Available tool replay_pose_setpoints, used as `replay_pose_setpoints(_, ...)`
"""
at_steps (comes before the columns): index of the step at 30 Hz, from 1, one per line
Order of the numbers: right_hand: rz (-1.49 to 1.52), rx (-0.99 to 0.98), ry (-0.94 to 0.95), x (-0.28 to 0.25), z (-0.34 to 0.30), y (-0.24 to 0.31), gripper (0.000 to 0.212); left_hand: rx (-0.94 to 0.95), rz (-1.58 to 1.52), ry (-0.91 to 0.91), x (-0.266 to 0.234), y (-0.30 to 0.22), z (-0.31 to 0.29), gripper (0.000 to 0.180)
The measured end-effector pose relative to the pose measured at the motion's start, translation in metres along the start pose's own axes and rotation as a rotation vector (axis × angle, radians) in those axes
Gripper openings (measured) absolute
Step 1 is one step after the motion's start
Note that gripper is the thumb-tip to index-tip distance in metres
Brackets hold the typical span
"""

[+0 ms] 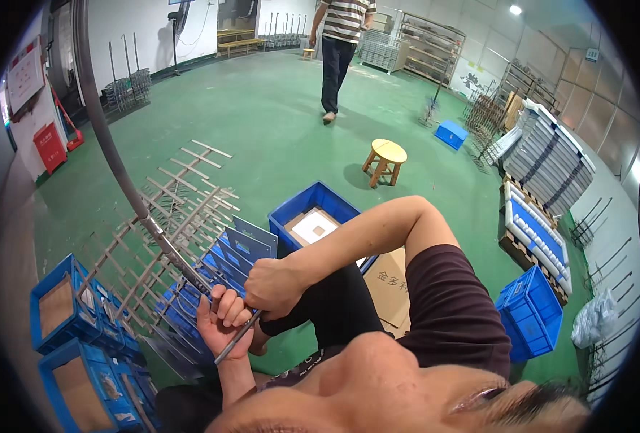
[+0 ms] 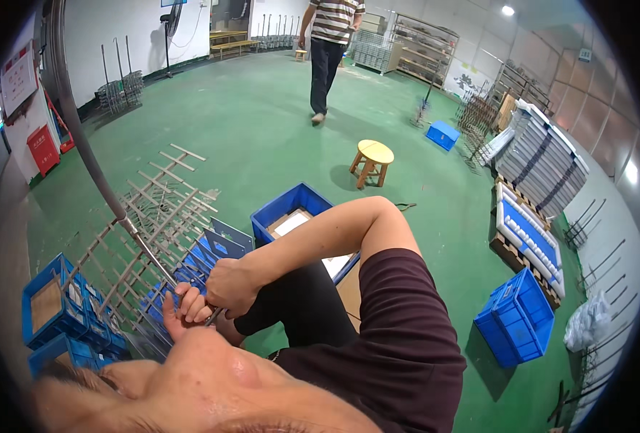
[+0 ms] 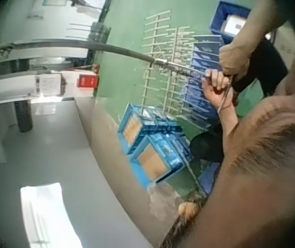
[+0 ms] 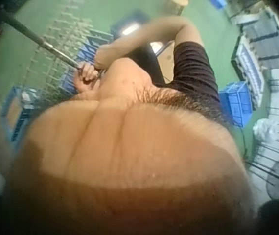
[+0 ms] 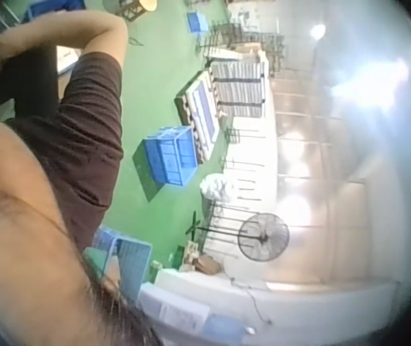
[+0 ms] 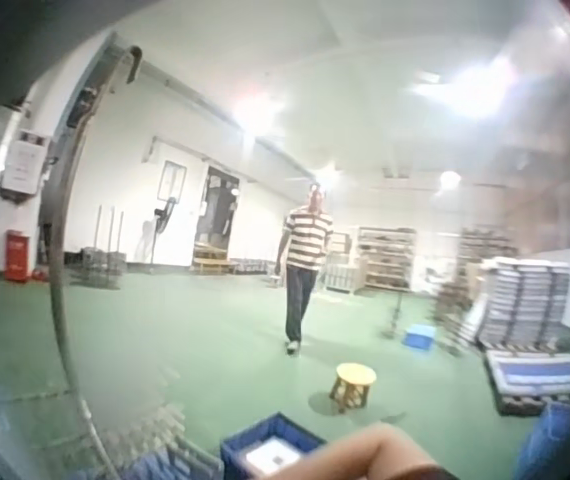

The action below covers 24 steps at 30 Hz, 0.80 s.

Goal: Placing thin metal plates individually into the slots of a wire storage rack.

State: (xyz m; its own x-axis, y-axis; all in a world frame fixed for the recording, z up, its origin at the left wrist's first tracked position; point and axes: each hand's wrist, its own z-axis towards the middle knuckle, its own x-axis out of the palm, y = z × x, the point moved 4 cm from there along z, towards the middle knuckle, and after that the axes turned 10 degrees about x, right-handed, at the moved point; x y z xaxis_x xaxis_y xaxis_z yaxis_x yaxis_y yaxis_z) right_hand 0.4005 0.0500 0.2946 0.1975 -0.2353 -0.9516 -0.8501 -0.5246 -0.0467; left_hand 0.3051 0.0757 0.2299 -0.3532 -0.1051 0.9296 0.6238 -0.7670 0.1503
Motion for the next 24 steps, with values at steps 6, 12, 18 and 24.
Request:
replay_pose_setpoints(6,-0.004,0.0,0.029,0.003,0.001,-0.001,0.035,-0.008,0.007,0.025,-0.001,-0.001,0.001,0.018)
replay_pose_setpoints(12,-0.001,0.005,0.014,0.001,0.0,-0.001,0.036,-0.015,0.011,0.041,-0.001,-0.001,0.002,0.018)
replay_pose_setpoints(18,0.131,-0.053,0.071,-0.001,0.001,-0.008,0.042,0.001,0.011,0.009,0.0,-0.002,-0.001,0.018)
replay_pose_setpoints(24,0.469,0.403,0.024,-0.039,-0.012,-0.075,0.043,0.042,-0.032,-0.02,0.008,0.006,0.002,0.016)
